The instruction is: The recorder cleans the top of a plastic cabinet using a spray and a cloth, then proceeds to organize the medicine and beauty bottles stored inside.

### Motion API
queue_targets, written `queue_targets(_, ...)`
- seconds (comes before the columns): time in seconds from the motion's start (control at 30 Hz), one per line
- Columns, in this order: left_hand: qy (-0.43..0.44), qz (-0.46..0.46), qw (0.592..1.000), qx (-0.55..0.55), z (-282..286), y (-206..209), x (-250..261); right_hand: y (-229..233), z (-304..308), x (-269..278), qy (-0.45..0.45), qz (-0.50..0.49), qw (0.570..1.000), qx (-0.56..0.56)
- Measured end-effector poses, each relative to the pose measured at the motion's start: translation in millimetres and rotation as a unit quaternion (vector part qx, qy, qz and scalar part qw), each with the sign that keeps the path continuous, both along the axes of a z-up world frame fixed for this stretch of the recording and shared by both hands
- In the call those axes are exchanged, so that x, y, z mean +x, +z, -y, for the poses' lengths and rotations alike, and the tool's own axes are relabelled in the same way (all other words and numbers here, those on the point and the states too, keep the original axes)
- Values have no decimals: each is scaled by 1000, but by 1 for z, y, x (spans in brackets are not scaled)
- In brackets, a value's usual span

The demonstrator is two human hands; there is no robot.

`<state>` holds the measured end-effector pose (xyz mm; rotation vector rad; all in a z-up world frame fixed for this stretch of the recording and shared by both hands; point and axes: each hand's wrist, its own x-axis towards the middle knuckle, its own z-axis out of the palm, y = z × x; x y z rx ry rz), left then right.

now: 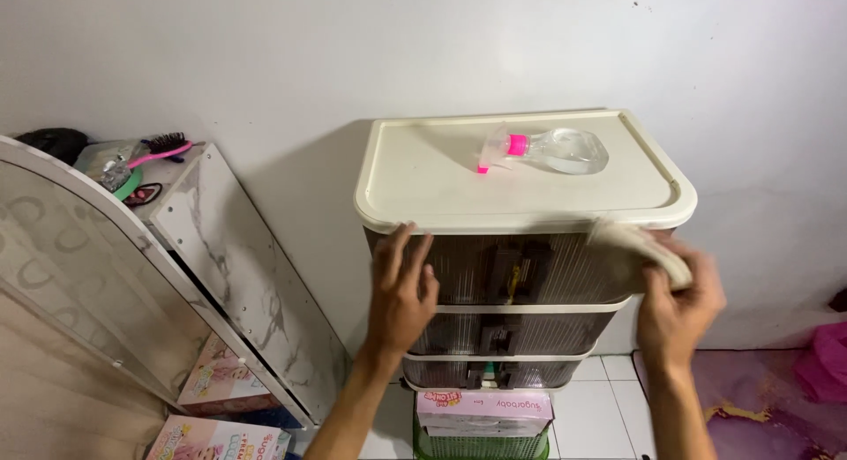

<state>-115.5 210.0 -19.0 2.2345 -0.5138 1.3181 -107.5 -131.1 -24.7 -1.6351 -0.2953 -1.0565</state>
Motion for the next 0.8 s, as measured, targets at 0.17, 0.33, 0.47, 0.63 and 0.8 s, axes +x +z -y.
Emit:
queue_targets(0.17, 71, -59, 990, 103, -39, -1, 26, 21, 2, 32, -177, 49, 969, -166)
queue_targets(0.33, 16, -83, 991, 99, -42, -13, 31, -15, -46, 43, -205, 4, 924, -322)
queue_targets(0.47, 3, -92, 992, 89, -40, -3, 27, -21, -138, 30, -74, 21, 935, -347)
queue_targets(0.63, -10, -84, 994, 75, -46, -5, 26, -16, -222, 28, -30, 5, 903, -429)
queue_targets(0.8, -20, -95, 992, 83, -48, 0, 24, -26, -198, 43, -47, 30, 892, -449)
